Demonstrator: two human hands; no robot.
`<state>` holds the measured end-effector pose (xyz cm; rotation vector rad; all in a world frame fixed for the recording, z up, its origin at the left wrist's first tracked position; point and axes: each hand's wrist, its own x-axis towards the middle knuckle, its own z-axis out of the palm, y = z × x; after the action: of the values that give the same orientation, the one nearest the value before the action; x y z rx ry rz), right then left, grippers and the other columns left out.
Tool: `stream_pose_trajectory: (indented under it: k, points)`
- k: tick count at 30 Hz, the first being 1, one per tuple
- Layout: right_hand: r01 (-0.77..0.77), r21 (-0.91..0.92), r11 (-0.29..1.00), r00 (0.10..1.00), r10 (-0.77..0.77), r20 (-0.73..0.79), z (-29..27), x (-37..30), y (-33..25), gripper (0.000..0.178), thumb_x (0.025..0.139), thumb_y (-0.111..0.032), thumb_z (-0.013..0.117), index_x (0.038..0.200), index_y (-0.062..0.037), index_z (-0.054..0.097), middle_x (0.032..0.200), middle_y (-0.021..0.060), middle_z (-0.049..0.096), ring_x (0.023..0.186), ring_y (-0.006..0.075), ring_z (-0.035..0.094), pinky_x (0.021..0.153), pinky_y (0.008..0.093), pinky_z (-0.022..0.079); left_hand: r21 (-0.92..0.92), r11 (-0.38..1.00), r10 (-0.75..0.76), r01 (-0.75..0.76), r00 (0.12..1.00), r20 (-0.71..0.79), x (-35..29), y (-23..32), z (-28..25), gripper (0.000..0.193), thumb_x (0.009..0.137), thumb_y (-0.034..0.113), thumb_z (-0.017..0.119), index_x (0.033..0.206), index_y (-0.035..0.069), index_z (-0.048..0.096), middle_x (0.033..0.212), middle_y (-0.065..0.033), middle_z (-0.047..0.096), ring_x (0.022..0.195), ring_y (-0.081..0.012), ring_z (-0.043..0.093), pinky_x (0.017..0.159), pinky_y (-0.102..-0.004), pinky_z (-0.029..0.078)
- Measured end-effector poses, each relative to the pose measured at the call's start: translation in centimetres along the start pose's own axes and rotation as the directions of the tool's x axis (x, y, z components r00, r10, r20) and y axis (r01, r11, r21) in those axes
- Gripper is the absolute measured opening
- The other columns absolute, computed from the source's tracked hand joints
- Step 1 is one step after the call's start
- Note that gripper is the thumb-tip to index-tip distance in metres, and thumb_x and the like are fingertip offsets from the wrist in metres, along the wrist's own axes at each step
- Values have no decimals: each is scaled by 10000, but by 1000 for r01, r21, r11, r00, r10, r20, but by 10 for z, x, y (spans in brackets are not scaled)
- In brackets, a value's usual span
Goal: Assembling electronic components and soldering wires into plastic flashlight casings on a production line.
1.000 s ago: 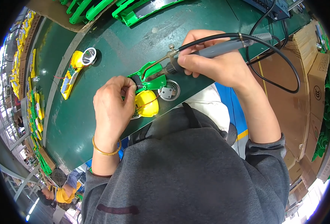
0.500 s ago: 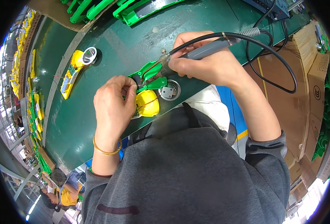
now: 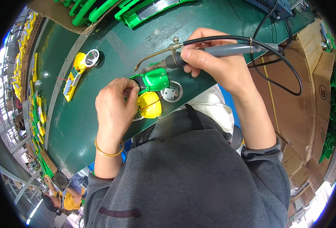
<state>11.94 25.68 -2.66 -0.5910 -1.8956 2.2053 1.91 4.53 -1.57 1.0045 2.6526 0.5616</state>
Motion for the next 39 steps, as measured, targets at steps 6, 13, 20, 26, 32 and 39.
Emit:
stream_pose_trajectory:
  k: [6, 13, 20, 26, 32, 39]
  points:
    - [19, 170, 985, 991, 5, -136, 13, -2, 4, 254, 818, -237, 616, 870, 4, 557, 703, 72, 576, 604, 128, 571, 529, 258, 473, 70, 997, 39, -37, 999, -29, -1, 1, -1, 69, 773, 85, 595, 730, 41, 624, 684, -115, 580, 636, -313, 565, 671, -399, 396]
    - [9, 299, 954, 978, 53, -199, 25, -4, 17, 238, 841, -228, 587, 888, 2, 553, 709, 85, 584, 600, 142, 568, 552, 263, 477, 221, 972, 85, -86, 996, 16, 1, 0, -5, 47, 771, 101, 640, 780, 55, 647, 709, -69, 603, 670, -245, 592, 660, -352, 411]
    - [46, 333, 942, 966, 43, -253, 16, -14, 18, 244, 841, -242, 588, 900, -8, 554, 704, 91, 587, 600, 147, 567, 557, 260, 476, -186, 981, 12, -52, 977, -211, 4, -32, -36, 73, 801, 65, 619, 853, 33, 658, 879, -134, 651, 817, -310, 633, 723, -365, 491]
    - [22, 352, 936, 969, 68, -239, 21, -6, 22, 228, 855, -226, 578, 912, -7, 549, 717, 86, 585, 607, 141, 563, 563, 264, 482, 49, 985, 161, -164, 985, 59, 19, -48, -23, 186, 738, 89, 674, 918, 52, 644, 826, -104, 575, 869, -294, 557, 808, -383, 403]
    - [78, 412, 908, 957, 48, -287, 15, -4, 29, 189, 871, -199, 579, 931, -24, 544, 785, 62, 585, 680, 124, 573, 571, 269, 482, 26, 982, 183, -186, 980, 75, 12, -45, -50, 196, 681, 123, 714, 839, 60, 617, 878, -90, 547, 884, -287, 526, 826, -401, 380]
    - [144, 427, 893, 941, 9, -337, 8, 10, 41, 167, 894, -175, 565, 1000, -50, 532, 812, 25, 572, 702, 98, 559, 563, 244, 466, -22, 931, 363, -364, 921, 144, -34, -48, -24, 492, 681, 169, 733, 1114, 77, 519, 1170, -154, 498, 1028, -340, 506, 874, -431, 411]
